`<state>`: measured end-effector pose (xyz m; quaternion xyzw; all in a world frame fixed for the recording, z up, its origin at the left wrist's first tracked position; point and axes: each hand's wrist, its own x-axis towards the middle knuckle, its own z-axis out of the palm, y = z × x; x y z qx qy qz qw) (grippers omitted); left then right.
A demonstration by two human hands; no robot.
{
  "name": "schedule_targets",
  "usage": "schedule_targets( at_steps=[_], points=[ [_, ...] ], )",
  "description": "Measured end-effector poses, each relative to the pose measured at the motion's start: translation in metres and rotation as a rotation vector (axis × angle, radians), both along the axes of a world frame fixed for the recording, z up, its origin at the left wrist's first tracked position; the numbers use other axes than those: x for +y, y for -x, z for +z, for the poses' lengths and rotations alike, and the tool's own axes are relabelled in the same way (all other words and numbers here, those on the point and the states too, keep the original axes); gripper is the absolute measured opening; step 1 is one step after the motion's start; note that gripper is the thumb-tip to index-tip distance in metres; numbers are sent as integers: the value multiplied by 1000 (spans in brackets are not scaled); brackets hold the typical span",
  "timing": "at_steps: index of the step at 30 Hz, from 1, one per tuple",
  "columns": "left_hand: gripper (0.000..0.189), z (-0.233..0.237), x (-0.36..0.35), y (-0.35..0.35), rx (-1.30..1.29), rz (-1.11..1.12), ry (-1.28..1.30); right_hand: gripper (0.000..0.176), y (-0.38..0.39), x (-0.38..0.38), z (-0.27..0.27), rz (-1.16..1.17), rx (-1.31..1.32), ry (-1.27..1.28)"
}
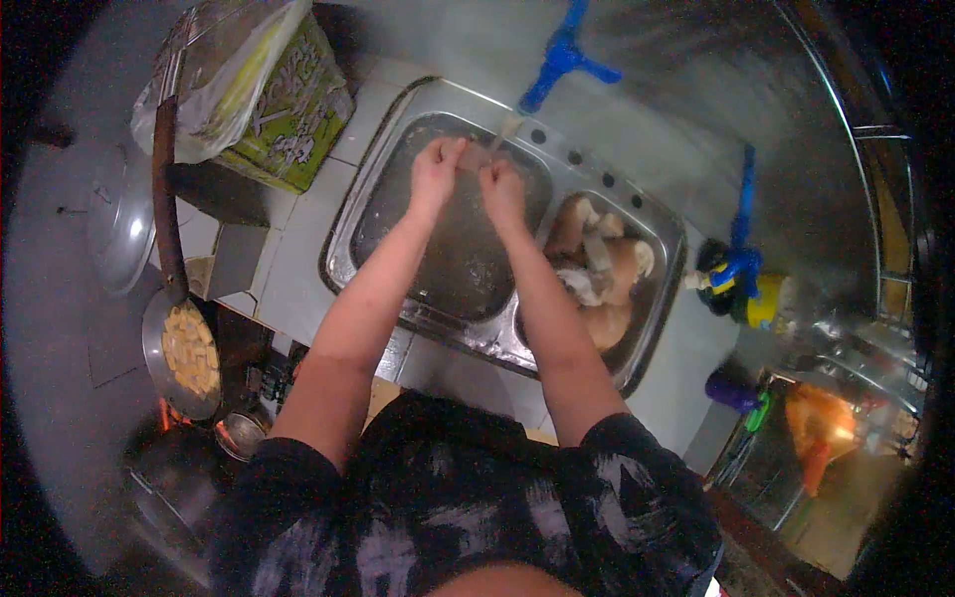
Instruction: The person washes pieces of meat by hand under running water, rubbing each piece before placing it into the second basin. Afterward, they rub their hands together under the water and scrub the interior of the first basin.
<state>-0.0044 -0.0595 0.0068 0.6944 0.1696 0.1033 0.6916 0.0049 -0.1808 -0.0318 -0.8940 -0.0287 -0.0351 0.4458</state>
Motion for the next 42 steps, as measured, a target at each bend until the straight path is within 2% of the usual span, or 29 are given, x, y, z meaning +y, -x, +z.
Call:
schedule_targets(
  at_steps=[3,6,9,11,15,17,20,27,31,33,35,36,38,39,41,42],
  points=[
    [24,3,0,4,1,-4,15,27,1,-2,-4,-2,25,29],
    [25,3,1,6,-21,-7,71,29,2,-4,-8,24,-59,38],
    [27,-1,2,6,-14,-10,86,30,1,-5,-13,-17,-22,61],
    [28,1,2,7,-5,-7,84,29,1,-6,-12,-40,110,39],
    [30,-5,8,7,16,-64,179,27,-1,-9,-23,-39,116,18],
    [31,-7,12,7,9,-67,242,26,0,-12,-26,-15,-27,43],
    [33,9,16,14,54,-109,191,25,1,-12,-21,-4,47,36],
    [23,29,27,24,67,-119,282,22,0,-13,-32,-1,32,130],
    [23,50,37,26,94,-173,319,26,-5,-13,-31,68,179,147],
    [24,44,44,20,133,-209,317,30,-10,-13,-21,78,212,130],
    [24,34,52,10,169,-245,318,34,-16,-12,-8,192,-238,-41],
    [24,27,55,3,228,-261,374,34,-16,-14,5,192,-239,-38],
    [25,24,53,-8,281,-283,439,41,-15,-19,28,404,173,-451],
    [25,25,50,-14,312,-265,497,41,-14,-21,24,403,171,-445],
    [24,23,40,-26,342,-246,560,43,-10,-22,14,141,430,-621],
    [31,17,32,-34,345,-226,547,43,-6,-22,17,140,432,-616]
  ],
)
